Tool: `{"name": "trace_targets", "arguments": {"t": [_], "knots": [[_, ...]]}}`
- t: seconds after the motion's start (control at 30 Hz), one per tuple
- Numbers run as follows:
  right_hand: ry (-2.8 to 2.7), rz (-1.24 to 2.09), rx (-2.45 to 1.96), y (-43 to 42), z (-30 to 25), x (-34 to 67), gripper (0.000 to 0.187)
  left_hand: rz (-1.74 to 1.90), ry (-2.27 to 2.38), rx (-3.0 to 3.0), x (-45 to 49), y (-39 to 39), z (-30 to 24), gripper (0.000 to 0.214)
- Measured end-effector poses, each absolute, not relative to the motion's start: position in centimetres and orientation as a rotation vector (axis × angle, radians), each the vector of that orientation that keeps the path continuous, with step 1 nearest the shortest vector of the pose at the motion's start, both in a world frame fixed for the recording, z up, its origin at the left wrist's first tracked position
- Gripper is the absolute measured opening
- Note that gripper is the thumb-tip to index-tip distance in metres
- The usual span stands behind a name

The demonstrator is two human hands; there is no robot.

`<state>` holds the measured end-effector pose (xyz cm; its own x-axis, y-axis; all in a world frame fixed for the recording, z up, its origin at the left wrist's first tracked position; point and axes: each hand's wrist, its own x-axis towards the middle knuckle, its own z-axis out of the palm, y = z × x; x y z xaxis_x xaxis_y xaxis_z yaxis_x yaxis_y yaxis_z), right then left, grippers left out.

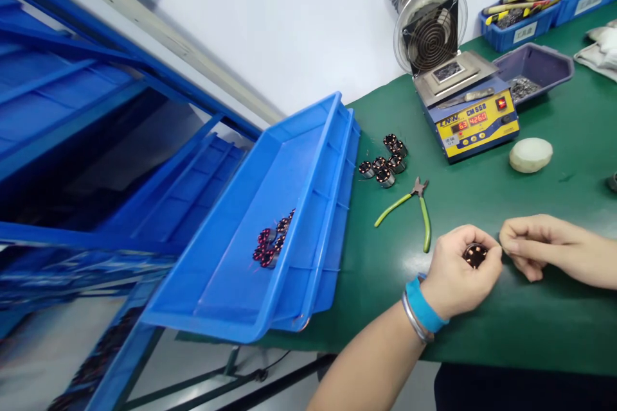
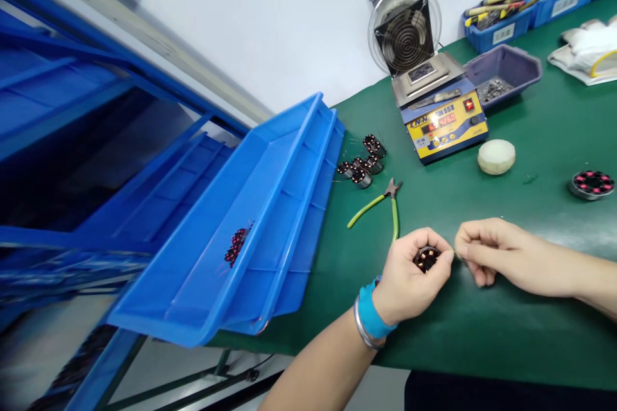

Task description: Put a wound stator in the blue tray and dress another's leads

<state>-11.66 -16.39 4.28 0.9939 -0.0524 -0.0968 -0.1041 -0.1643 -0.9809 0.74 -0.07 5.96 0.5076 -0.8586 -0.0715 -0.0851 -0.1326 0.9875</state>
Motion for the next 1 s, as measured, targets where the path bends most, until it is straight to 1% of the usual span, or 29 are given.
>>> {"name": "trace_targets", "arguments": {"t": [0.03,0.07,0.17,0.2,0.27,0.33,0.4,0.43,0.47,0.57,0.6,0.63,0.7,0.73,0.77,0.83,0.9,0.93,1.0], "knots": [[0.115,0.019,-1.746,-16.5,4.3,-11.7,0.046,-0.884,-0.789,1.557,0.8,-0.1,6.0,0.016],[0.097,-0.072,-1.829,-16.6,4.2,-11.8,0.041,-0.967,-0.719,1.526,0.9,-0.1,6.1,0.018],[-0.066,-0.532,-2.282,-16.9,4.0,-12.1,0.014,-1.145,-0.554,1.428,1.4,-0.4,5.9,0.032],[-0.155,-0.668,-2.423,-16.9,3.9,-12.2,0.009,-1.173,-0.530,1.405,1.6,-0.5,5.8,0.037],[-0.325,-0.834,-2.615,-16.7,3.8,-12.3,0.012,-1.194,-0.517,1.386,1.7,-0.5,5.7,0.042],[-0.418,-0.909,-2.698,-16.4,3.9,-12.3,0.017,-1.180,-0.527,1.402,1.5,-0.5,5.6,0.037],[-0.377,-0.910,-2.652,-16.0,3.9,-12.2,0.018,-1.111,-0.578,1.453,1.1,-0.3,5.6,0.026],[-0.293,-0.840,-2.576,-15.9,3.9,-12.1,0.016,-1.029,-0.640,1.491,0.9,-0.2,5.7,0.021],[-0.190,-0.716,-2.458,-15.8,3.9,-12.1,0.018,-0.912,-0.736,1.527,0.7,-0.1,5.7,0.017],[0.037,-0.221,-2.011,-15.9,3.8,-12.0,0.038,-0.536,-1.038,1.564,0.2,0.2,5.8,0.010],[0.062,-0.126,-1.927,-16.1,3.8,-12.0,0.042,-0.509,-1.061,1.568,0.1,0.3,5.9,0.010],[0.057,-0.109,-1.916,-16.2,3.7,-12.0,0.041,-0.565,-1.022,1.572,0.1,0.3,5.9,0.011],[-0.023,-0.277,-2.076,-16.6,3.8,-12.1,0.026,-0.831,-0.819,1.566,0.4,0.2,6.0,0.014],[-0.089,-0.420,-2.201,-16.8,3.9,-12.2,0.016,-0.970,-0.710,1.543,0.6,0.1,6.1,0.018],[-0.171,-0.563,-2.326,-16.9,4.0,-12.2,0.011,-1.084,-0.623,1.511,0.9,0.1,6.1,0.023],[-0.352,-0.763,-2.513,-17.1,4.2,-12.1,0.016,-1.207,-0.536,1.453,1.2,-0.1,6.3,0.035],[-0.491,-0.832,-2.624,-17.2,4.6,-12.1,0.019,-1.252,-0.515,1.423,1.3,-0.2,6.4,0.043],[-0.545,-0.851,-2.661,-17.2,4.7,-12.1,0.021,-1.259,-0.517,1.422,1.2,-0.2,6.3,0.043],[-0.590,-0.880,-2.700,-17.0,4.8,-12.2,0.024,-1.225,-0.555,1.450,1.0,-0.1,6.2,0.034]]}}
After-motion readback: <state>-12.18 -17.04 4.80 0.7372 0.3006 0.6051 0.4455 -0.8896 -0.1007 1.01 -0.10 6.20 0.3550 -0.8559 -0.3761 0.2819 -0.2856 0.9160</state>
